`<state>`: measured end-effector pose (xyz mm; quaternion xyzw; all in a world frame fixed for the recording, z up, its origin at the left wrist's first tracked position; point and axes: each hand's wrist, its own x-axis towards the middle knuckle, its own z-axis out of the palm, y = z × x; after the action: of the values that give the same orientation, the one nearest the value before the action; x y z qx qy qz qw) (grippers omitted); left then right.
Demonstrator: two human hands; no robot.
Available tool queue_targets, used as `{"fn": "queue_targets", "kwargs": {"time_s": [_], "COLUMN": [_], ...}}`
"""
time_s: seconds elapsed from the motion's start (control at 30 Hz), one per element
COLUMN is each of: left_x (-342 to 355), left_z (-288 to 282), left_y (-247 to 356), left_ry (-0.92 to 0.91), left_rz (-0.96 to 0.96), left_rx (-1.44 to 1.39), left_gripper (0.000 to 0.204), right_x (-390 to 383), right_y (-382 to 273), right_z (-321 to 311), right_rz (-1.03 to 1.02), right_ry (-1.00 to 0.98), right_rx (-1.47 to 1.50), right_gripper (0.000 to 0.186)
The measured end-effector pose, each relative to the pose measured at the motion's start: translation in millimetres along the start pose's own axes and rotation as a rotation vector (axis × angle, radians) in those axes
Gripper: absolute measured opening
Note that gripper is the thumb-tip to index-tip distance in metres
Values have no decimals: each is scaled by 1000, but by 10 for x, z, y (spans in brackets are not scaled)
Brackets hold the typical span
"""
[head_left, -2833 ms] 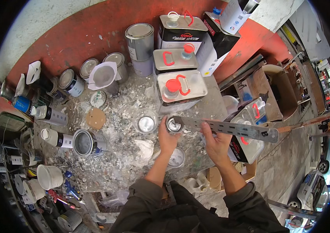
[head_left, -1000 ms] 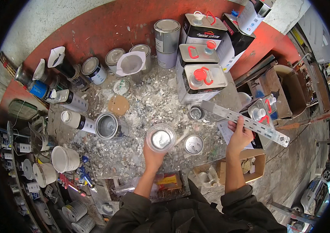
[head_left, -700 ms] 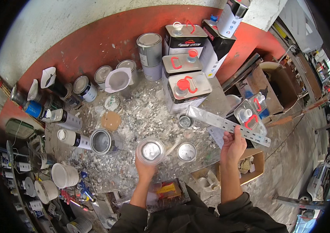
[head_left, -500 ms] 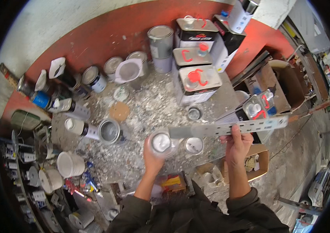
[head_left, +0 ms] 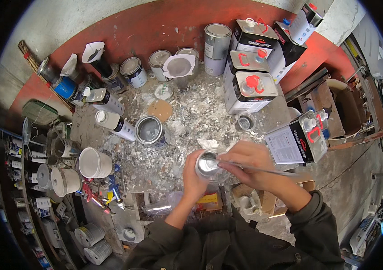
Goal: The person mixes a grey liquid in a small container using a metal strip while crouching in a spray booth. They then walk to a workbench, pour more liquid from a larger can into the container, and continue mixing.
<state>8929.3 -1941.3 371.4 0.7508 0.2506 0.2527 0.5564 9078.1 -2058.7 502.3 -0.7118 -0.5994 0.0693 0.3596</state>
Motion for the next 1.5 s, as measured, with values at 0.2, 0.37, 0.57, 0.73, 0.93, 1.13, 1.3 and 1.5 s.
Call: {"fn": "queue_targets", "kwargs": {"time_s": [0.2, 0.37, 0.57, 0.73, 0.93, 1.13, 1.3, 1.5], "left_x": [-44, -85, -138, -198, -177, -165, -216, -298], "left_z": [-140, -193, -199, -177, -157, -168, -180, -260], "left_y": [-28, -43, -115, -199, -251, -210, -276, -304], "left_ry": [-3, -7, -14, -28, -16, -21, -42, 2], "left_rz": [11, 3, 3, -8, 3, 63, -130, -68], "left_rx": [22, -11, -16, -11, -11, 16, 1, -41], "left_gripper": [60, 57, 56, 59, 60, 61, 67, 68], "right_x": [-60, -150, -255, -317, -364, -263, -347, -275], "right_y": [-60, -88, -205, -307, -382, -115, -122, -217], "right_z": [139, 218, 295, 48, -143, 305, 474, 528], "right_rz": [-61, -30, -54, 130, 163, 36, 84, 49], "right_ry": [57, 66, 79, 275, 323, 65, 71, 25], "right_rx": [126, 125, 69, 148, 111, -7, 96, 124], "right_gripper": [21, 20, 24, 24, 27, 30, 30, 29]}}
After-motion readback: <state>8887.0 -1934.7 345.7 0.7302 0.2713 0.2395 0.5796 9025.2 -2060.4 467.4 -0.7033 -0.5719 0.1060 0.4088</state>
